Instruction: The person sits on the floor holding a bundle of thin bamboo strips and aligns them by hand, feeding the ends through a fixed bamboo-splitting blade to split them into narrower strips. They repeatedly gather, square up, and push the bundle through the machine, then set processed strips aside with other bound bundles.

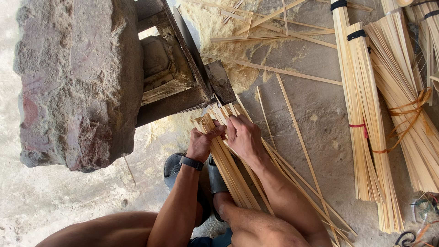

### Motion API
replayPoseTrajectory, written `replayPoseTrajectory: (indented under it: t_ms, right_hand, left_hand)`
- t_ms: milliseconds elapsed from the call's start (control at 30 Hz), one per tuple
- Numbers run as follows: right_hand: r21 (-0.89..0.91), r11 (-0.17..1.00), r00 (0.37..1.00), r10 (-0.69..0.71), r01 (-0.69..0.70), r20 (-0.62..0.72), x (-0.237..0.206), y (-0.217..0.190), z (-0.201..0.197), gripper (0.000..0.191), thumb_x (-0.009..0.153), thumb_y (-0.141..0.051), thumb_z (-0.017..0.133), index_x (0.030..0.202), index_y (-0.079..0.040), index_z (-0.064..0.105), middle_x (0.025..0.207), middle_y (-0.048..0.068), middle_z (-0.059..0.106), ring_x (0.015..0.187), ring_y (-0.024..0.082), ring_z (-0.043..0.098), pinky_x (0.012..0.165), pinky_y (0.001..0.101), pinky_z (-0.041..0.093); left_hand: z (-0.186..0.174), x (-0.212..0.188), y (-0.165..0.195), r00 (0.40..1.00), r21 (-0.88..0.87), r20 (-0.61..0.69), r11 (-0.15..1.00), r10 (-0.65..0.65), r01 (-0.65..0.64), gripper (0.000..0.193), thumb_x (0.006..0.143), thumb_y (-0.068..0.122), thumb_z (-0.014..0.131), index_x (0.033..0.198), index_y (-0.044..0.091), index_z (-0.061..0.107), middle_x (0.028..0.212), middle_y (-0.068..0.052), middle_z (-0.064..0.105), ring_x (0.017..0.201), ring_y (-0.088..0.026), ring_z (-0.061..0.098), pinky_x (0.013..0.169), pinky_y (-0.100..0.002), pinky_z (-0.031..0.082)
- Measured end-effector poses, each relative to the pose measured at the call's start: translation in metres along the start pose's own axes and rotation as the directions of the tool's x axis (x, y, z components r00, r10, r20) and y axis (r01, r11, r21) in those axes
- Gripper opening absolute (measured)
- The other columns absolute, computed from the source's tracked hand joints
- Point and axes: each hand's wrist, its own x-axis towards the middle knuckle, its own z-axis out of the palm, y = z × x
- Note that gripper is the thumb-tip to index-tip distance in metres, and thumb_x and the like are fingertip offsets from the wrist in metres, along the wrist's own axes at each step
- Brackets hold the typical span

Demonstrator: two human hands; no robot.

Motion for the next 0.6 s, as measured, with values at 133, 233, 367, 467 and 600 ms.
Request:
replayPoseTrajectory:
  t_ms: [133,233,367,467,600]
  right_hand:
    - [-0.267,0.952,0.97,-0.195,0.152,-0.143,-0.045,0.008,-0.02,0.031,0.1,-0.022,0.058,0.101,0.007,0.069,0.076,0.012,0.063,0.056,0.021,0.061,0.047,0.0313,0.051]
    - [-0.094,0.982,0.982,-0.173,0.166,-0.077,-0.069,0.009,-0.018,0.028,0.1,-0.019,0.06,0.108,0.006,0.069,0.087,0.013,0.066,0.064,0.019,0.065,0.052,0.0267,0.055]
    - [0.133,0.991,1.0,0.016,-0.018,0.01,-0.062,0.012,-0.001,0.015,0.1,-0.007,0.063,0.104,0.004,0.073,0.081,0.01,0.069,0.057,0.015,0.066,0.043,0.0253,0.05]
    - [0.077,0.997,0.993,-0.015,0.024,-0.12,-0.036,0.013,0.009,0.016,0.099,-0.003,0.064,0.108,0.008,0.072,0.08,0.012,0.067,0.056,0.016,0.064,0.042,0.0247,0.052]
    - [0.106,0.994,0.993,-0.011,0.023,-0.114,-0.002,0.001,0.015,0.012,0.1,-0.002,0.062,0.1,0.008,0.069,0.077,0.01,0.062,0.055,0.014,0.062,0.04,0.0248,0.049]
  left_hand:
    - [0.001,-0.006,0.004,1.0,0.026,0.004,0.999,0.024,-0.024,0.026,0.083,0.006,0.084,0.104,-0.001,0.071,0.088,-0.015,0.076,0.074,-0.023,0.074,0.066,-0.038,0.064]
    - [0.002,-0.007,0.004,0.999,-0.017,0.036,1.0,0.01,-0.01,0.027,0.082,0.004,0.083,0.104,0.0,0.07,0.09,-0.014,0.076,0.075,-0.023,0.074,0.068,-0.038,0.063]
    - [0.0,-0.005,0.005,0.998,0.008,0.059,0.999,0.031,-0.032,0.035,0.081,0.002,0.081,0.113,-0.002,0.071,0.101,-0.012,0.077,0.087,-0.019,0.075,0.08,-0.036,0.063]
    - [-0.006,-0.005,0.008,0.999,0.153,0.035,0.988,0.021,-0.026,0.04,0.079,0.003,0.078,0.119,-0.001,0.073,0.103,-0.012,0.079,0.09,-0.016,0.077,0.086,-0.032,0.063]
    - [-0.009,-0.005,0.007,0.998,0.353,0.034,0.933,0.062,-0.07,0.027,0.082,0.0,0.086,0.106,-0.011,0.08,0.099,-0.021,0.082,0.082,-0.018,0.072,0.082,-0.034,0.062]
